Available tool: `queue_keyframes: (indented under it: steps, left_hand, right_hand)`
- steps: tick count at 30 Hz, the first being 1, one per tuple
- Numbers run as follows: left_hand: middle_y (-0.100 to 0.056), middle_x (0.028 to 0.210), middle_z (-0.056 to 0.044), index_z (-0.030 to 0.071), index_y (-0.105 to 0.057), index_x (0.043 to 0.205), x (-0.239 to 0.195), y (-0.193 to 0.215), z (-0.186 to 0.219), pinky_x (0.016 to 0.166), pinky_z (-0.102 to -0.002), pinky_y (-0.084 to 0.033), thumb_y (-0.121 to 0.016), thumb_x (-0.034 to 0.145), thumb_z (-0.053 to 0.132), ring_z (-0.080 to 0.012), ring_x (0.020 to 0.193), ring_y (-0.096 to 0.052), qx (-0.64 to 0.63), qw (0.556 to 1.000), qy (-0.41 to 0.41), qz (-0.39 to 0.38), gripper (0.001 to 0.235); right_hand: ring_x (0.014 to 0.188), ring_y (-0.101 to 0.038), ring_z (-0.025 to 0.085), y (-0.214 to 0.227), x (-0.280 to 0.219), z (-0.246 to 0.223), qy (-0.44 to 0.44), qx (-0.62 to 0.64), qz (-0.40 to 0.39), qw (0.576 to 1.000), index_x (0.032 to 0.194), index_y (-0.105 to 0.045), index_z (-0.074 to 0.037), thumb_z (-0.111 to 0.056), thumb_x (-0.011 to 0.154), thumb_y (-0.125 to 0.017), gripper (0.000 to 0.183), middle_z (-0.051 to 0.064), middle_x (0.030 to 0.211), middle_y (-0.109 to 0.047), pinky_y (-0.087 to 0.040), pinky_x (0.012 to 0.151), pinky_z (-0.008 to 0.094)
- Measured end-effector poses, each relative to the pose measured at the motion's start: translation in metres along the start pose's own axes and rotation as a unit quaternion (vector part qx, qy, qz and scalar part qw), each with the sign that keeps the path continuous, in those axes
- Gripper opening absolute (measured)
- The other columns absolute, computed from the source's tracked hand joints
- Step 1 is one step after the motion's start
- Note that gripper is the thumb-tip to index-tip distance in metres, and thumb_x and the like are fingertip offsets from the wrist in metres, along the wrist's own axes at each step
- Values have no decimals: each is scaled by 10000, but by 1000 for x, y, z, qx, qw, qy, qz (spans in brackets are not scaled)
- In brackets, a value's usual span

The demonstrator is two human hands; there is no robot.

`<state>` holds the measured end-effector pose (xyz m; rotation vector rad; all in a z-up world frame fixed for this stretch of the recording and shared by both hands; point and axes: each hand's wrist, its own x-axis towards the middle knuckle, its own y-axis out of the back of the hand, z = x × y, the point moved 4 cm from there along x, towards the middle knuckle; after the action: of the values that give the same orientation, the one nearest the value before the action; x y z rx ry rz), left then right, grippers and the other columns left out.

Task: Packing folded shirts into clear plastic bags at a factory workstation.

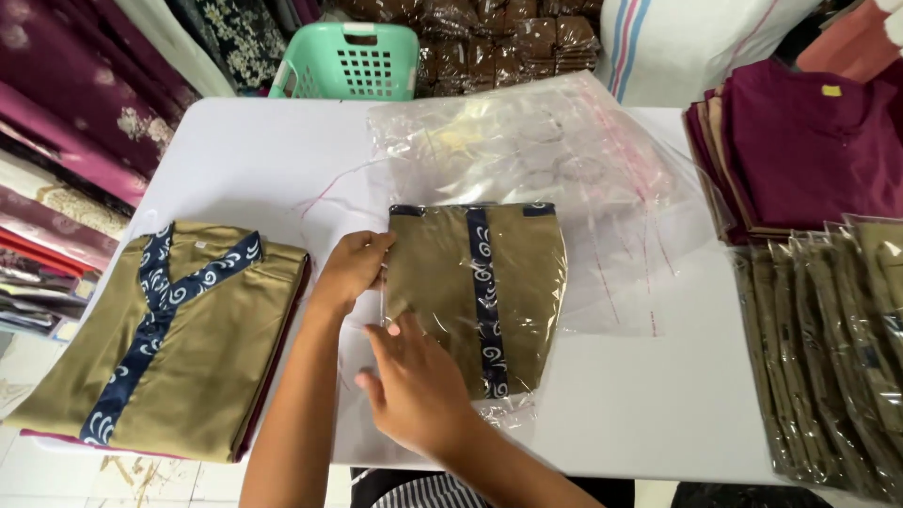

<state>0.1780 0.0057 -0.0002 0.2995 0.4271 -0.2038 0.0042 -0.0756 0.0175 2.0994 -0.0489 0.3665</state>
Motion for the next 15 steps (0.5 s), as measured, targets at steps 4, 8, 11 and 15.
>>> queue_keyframes:
  steps: [4,8,11,15]
  left_hand:
    - [-652,829,-68,73,-683,1019,15,2,-21,582,-296,-496,-745,934,406,-158,686,-595,24,1000,-2,-10,349]
    - [-773,1010,-55,139,-683,1212,3,0,-16,775,-319,-494,-672,934,465,-183,890,-692,128,991,17,32,428]
    - [-782,1080,-170,1,-666,1319,29,3,-36,718,-385,-628,-684,1008,385,-270,907,-756,138,988,-45,42,495]
    - [-779,1127,-160,7,-654,1344,38,1,-44,772,-386,-622,-653,1028,400,-270,971,-752,135,989,-42,51,504]
  right_hand:
    - [1114,-647,346,43,-21,52,-43,75,61,994,1300,-667,-102,-324,972,-665,396,142,1192,-681,-503,952,490]
    - [1153,-576,480,55,-53,196,-268,-15,129,955,1462,-547,-11,-278,957,-642,579,255,1232,-624,-439,1021,553]
    - [1055,-740,415,68,-45,218,-382,82,60,918,1412,-643,10,-283,964,-723,541,233,1159,-710,-567,920,499]
    - [901,-756,258,66,-39,224,-411,195,63,888,1417,-651,-40,-315,899,-805,607,114,1020,-745,-579,800,391]
